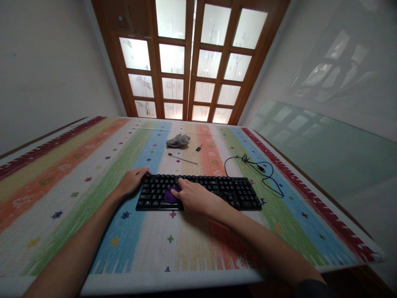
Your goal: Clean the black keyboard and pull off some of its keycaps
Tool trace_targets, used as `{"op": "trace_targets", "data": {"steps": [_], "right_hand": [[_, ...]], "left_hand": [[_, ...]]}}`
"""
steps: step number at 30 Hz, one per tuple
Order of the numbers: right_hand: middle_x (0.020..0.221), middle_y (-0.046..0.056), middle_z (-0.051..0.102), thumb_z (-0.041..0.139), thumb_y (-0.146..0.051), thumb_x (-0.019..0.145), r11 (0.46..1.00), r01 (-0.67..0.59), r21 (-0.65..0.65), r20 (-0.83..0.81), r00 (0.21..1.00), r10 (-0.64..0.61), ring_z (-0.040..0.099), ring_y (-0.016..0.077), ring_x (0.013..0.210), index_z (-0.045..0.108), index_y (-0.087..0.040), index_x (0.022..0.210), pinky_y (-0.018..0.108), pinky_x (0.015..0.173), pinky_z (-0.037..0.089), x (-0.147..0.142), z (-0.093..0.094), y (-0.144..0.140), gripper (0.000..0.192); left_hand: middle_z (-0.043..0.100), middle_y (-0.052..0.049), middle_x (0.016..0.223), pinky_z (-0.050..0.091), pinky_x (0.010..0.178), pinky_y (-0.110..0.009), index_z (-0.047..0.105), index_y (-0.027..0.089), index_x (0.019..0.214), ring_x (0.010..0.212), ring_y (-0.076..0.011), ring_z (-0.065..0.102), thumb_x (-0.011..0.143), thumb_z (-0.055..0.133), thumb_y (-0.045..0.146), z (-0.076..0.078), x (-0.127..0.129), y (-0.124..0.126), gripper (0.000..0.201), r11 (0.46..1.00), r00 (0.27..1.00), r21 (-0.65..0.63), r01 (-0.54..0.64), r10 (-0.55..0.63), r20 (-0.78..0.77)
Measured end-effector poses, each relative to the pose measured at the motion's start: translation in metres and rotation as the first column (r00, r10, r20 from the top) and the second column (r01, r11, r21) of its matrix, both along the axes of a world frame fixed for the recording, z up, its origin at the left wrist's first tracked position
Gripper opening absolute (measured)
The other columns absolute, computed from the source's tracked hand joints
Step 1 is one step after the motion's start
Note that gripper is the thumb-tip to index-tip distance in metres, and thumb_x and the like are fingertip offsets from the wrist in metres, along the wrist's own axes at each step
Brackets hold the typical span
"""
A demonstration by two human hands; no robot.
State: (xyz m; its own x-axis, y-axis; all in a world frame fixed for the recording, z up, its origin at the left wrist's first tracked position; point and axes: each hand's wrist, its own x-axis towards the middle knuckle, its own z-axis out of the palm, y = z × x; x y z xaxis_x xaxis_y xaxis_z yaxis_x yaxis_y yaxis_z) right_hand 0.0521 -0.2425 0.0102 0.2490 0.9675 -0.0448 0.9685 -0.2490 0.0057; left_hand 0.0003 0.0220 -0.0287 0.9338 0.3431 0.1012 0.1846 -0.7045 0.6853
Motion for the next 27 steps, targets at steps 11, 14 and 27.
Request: {"op": "trace_targets", "data": {"steps": [11,14,27], "right_hand": [[0.107,0.017,0.059,0.044,-0.014,0.095,0.997,0.044,-0.059,-0.013,0.999,-0.045,0.06,0.0242,0.095,0.066,-0.012,0.116,0.035,0.075,0.053,-0.004,0.009,0.002,0.031],[0.108,0.018,0.059,0.044,-0.015,0.096,0.997,0.051,-0.057,-0.012,0.999,-0.051,0.061,0.0253,0.096,0.068,-0.012,0.114,0.035,0.076,0.053,-0.005,0.014,0.0,0.031],[0.11,0.018,0.058,0.047,-0.014,0.092,0.996,0.063,-0.063,-0.026,0.998,-0.065,0.06,0.0253,0.097,0.063,-0.014,0.127,0.036,0.078,0.05,0.003,0.005,-0.015,0.039]], "left_hand": [[0.07,-0.004,0.069,0.048,0.075,-0.034,0.073,0.02,0.076,0.071,-0.0243,0.064,0.085,0.033,0.063,-0.001,0.0,0.002,0.06,1.0,1.0,0.005,0.005,-0.005,-0.008],[0.069,-0.003,0.067,0.048,0.074,-0.034,0.073,0.02,0.075,0.069,-0.0234,0.062,0.085,0.033,0.063,-0.001,0.001,0.002,0.059,1.0,1.0,0.007,0.006,-0.006,-0.001],[0.067,-0.003,0.065,0.047,0.072,-0.033,0.072,0.02,0.075,0.066,-0.0229,0.06,0.084,0.033,0.063,-0.002,0.001,0.002,0.059,1.0,1.0,0.025,0.008,-0.008,0.002]]}}
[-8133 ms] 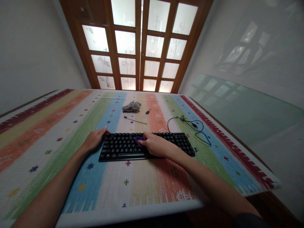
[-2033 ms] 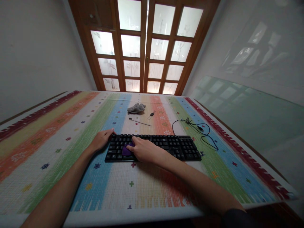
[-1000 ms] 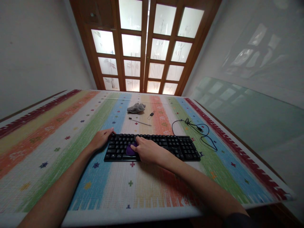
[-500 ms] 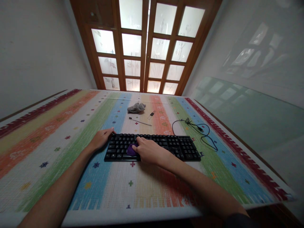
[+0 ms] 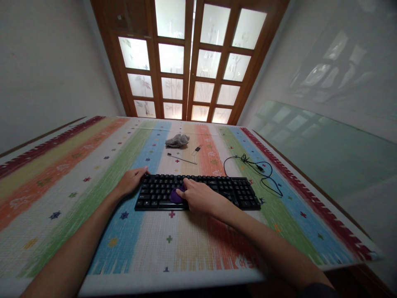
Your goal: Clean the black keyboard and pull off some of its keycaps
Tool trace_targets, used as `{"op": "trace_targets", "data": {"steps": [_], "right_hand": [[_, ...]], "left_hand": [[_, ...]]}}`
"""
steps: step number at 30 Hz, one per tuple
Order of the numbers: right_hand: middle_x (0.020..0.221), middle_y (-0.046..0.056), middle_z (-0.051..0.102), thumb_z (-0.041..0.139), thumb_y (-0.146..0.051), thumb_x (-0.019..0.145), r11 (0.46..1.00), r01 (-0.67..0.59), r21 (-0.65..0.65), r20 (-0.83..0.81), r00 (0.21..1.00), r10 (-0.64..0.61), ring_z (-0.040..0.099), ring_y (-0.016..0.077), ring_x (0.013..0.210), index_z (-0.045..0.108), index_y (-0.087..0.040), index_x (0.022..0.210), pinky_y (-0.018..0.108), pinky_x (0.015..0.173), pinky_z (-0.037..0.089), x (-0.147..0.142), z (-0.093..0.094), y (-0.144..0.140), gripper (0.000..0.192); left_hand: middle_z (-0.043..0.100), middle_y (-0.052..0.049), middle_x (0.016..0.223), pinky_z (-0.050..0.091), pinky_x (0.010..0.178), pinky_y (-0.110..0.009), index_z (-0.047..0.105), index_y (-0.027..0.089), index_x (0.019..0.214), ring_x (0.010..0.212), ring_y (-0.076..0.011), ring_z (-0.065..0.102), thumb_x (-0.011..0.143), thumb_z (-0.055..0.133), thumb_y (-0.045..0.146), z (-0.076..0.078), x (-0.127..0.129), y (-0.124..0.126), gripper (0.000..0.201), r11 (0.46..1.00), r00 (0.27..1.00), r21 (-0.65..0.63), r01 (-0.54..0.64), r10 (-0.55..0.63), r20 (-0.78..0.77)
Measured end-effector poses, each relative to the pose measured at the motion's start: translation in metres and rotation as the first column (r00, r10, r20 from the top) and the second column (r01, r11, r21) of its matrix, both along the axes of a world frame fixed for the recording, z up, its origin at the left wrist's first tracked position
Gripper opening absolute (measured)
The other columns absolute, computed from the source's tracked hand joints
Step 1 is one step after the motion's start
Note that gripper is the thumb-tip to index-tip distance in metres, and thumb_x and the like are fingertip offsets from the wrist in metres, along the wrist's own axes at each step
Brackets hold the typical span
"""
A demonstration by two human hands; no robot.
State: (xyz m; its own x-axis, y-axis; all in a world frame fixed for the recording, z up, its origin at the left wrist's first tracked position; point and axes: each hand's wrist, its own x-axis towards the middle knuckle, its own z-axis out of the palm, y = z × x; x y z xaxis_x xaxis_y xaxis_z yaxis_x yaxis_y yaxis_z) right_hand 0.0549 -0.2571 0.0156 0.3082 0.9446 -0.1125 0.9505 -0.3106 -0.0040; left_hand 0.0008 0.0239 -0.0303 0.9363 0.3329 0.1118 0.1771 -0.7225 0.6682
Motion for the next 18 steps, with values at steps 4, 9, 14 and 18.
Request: {"op": "trace_targets", "data": {"steps": [4,9,14,18], "right_hand": [[0.113,0.02,0.058,0.045,-0.014,0.094,1.0,0.007,0.014,0.039,0.999,-0.007,0.059,0.0251,0.1,0.062,-0.01,0.125,0.036,0.081,0.05,-0.004,-0.003,-0.005,0.036],[0.114,0.019,0.058,0.044,-0.014,0.095,1.0,0.018,0.01,0.063,0.998,-0.018,0.06,0.026,0.099,0.064,-0.012,0.124,0.037,0.08,0.051,-0.005,0.002,-0.011,0.035],[0.113,0.019,0.058,0.047,-0.015,0.095,1.0,0.026,0.002,0.044,0.999,-0.026,0.06,0.0263,0.1,0.064,-0.015,0.126,0.036,0.079,0.051,-0.001,0.002,-0.013,0.035],[0.113,0.019,0.058,0.042,-0.013,0.096,0.999,0.035,0.022,0.064,0.997,-0.036,0.06,0.0264,0.099,0.058,-0.012,0.132,0.038,0.079,0.051,-0.003,-0.003,-0.016,0.039]], "left_hand": [[0.067,-0.003,0.066,0.047,0.072,-0.033,0.072,0.02,0.075,0.067,-0.0233,0.061,0.084,0.033,0.064,-0.001,0.001,0.0,0.06,1.0,1.0,-0.011,-0.006,0.006,-0.006],[0.068,-0.004,0.067,0.047,0.072,-0.033,0.072,0.02,0.076,0.069,-0.0239,0.062,0.083,0.032,0.064,-0.001,0.001,0.0,0.06,1.0,1.0,-0.013,-0.009,0.009,-0.015],[0.069,-0.004,0.068,0.047,0.073,-0.033,0.072,0.02,0.076,0.071,-0.0243,0.063,0.083,0.032,0.064,0.001,0.0,-0.001,0.06,1.0,1.0,-0.018,-0.015,0.015,-0.02],[0.069,-0.004,0.069,0.047,0.074,-0.033,0.072,0.021,0.075,0.072,-0.0242,0.063,0.083,0.032,0.064,0.0,0.001,0.0,0.059,1.0,1.0,-0.003,-0.006,0.006,-0.016]]}}
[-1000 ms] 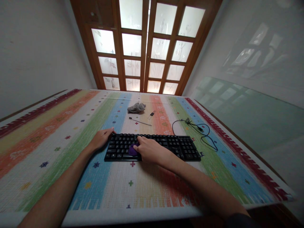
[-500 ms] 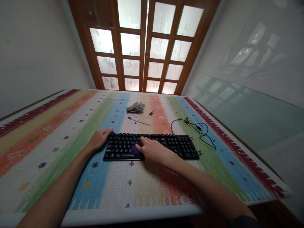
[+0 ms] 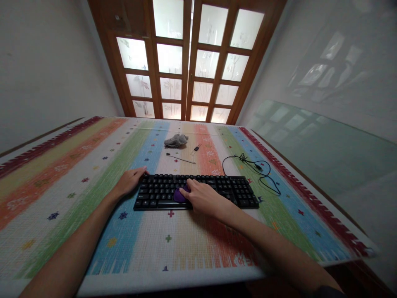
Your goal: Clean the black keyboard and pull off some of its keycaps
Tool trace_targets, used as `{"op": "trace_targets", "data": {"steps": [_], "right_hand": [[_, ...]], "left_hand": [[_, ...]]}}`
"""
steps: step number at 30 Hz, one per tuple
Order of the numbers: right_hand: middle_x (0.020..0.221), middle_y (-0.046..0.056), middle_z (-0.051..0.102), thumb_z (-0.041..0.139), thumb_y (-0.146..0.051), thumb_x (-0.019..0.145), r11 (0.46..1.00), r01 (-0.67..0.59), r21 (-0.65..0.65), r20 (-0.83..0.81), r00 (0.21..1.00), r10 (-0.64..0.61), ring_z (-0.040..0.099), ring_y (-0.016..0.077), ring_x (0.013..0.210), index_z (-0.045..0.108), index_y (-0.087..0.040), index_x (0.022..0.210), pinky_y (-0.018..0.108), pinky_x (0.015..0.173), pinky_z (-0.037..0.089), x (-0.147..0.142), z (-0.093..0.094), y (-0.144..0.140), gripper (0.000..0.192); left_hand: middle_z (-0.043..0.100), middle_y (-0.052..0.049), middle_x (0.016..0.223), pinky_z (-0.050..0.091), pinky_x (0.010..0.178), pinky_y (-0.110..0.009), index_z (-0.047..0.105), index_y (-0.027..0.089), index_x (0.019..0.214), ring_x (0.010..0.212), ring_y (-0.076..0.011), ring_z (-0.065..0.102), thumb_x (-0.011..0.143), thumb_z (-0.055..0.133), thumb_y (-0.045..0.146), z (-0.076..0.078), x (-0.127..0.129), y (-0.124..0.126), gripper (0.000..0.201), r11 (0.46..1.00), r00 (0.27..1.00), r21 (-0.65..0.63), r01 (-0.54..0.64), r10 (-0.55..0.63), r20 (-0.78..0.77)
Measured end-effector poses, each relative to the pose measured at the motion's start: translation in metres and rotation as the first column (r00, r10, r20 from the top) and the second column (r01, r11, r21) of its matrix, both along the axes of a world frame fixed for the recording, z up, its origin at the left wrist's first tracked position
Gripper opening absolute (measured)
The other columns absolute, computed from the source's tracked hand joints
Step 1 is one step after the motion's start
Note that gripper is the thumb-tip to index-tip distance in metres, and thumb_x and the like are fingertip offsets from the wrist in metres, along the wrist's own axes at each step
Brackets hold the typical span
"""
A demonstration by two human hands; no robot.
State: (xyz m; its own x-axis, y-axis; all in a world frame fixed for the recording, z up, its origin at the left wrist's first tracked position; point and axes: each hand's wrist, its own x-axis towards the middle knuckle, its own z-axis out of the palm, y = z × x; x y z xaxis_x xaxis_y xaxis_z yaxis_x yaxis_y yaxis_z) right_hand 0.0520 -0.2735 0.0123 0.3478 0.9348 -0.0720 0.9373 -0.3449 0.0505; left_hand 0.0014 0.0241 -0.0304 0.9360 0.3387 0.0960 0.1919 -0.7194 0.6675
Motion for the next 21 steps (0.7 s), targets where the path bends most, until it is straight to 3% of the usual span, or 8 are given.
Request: {"op": "trace_targets", "data": {"steps": [12,21], "right_hand": [[0.11,0.018,0.059,0.042,-0.018,0.097,0.999,0.02,-0.038,0.035,0.999,-0.018,0.062,0.0261,0.097,0.067,-0.017,0.123,0.035,0.076,0.051,0.005,0.013,-0.008,0.036],[0.111,0.02,0.059,0.041,-0.019,0.098,0.998,0.017,-0.055,0.021,1.0,-0.016,0.062,0.0269,0.096,0.063,-0.015,0.13,0.036,0.074,0.051,0.01,0.006,-0.016,0.04]], "left_hand": [[0.07,-0.004,0.068,0.047,0.071,-0.032,0.072,0.021,0.075,0.07,-0.0239,0.063,0.082,0.032,0.066,0.001,0.0,0.0,0.061,1.0,1.0,0.008,0.001,-0.001,0.006],[0.071,-0.003,0.069,0.048,0.071,-0.031,0.072,0.021,0.075,0.071,-0.0235,0.063,0.084,0.032,0.065,0.002,-0.001,0.0,0.061,1.0,1.0,0.024,0.007,-0.007,0.011]]}}
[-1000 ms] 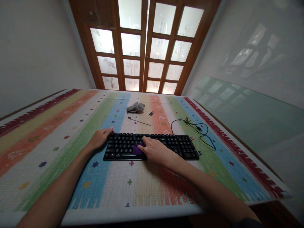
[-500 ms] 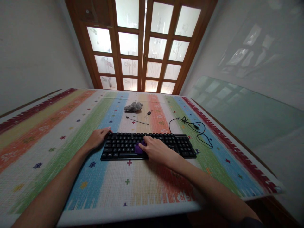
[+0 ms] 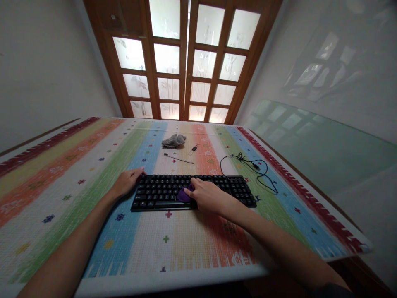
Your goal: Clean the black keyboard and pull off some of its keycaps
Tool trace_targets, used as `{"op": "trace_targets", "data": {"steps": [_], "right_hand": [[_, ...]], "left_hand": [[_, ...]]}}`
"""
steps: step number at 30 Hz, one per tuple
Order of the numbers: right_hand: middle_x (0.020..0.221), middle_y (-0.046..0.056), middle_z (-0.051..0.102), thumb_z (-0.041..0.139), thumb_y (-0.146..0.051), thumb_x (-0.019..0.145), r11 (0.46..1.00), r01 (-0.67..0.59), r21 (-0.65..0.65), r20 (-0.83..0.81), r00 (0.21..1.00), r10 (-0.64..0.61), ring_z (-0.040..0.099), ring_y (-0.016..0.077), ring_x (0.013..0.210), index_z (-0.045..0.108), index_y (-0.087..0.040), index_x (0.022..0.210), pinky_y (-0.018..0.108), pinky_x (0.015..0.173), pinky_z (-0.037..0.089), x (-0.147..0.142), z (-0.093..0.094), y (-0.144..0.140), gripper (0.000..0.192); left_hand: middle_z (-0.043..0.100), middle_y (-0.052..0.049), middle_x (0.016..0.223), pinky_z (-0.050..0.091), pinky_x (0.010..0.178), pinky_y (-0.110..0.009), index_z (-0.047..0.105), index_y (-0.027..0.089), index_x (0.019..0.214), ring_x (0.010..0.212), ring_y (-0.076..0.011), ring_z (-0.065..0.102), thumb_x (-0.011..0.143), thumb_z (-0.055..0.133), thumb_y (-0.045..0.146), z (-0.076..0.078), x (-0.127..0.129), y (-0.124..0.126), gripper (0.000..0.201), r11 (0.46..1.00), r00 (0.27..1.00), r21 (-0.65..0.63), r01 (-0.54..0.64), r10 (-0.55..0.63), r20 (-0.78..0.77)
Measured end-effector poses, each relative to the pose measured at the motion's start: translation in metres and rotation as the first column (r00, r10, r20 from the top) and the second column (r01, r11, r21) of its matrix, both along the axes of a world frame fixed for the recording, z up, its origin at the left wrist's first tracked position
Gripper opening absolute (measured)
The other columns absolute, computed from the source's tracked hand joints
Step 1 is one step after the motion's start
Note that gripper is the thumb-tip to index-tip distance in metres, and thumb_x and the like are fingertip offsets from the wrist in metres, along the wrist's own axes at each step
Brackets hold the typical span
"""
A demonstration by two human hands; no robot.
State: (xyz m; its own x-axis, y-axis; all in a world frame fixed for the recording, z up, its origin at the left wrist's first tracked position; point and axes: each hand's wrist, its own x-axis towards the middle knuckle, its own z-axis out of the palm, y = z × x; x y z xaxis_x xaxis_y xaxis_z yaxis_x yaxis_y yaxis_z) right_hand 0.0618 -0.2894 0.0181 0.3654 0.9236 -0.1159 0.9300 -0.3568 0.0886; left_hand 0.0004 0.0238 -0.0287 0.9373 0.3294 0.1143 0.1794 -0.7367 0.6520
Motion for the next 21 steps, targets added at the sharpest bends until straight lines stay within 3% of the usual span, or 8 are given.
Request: {"op": "trace_targets", "data": {"steps": [10,21], "right_hand": [[0.109,0.018,0.06,0.043,-0.017,0.098,1.0,0.015,-0.009,-0.001,1.0,-0.015,0.06,0.0256,0.098,0.069,-0.016,0.121,0.034,0.078,0.048,-0.001,0.011,-0.006,0.036],[0.112,0.019,0.059,0.045,-0.013,0.093,0.999,0.046,0.002,0.003,0.999,-0.046,0.06,0.0261,0.097,0.062,-0.014,0.13,0.036,0.078,0.05,-0.004,-0.001,-0.019,0.04]], "left_hand": [[0.07,-0.004,0.069,0.047,0.072,-0.032,0.071,0.021,0.074,0.07,-0.024,0.062,0.082,0.033,0.065,0.001,0.0,-0.002,0.059,1.0,1.0,-0.003,-0.005,0.005,0.001],[0.068,-0.003,0.065,0.047,0.07,-0.032,0.071,0.022,0.073,0.068,-0.0236,0.061,0.083,0.033,0.067,0.0,0.0,-0.001,0.059,1.0,1.0,-0.009,0.008,-0.008,0.004]]}}
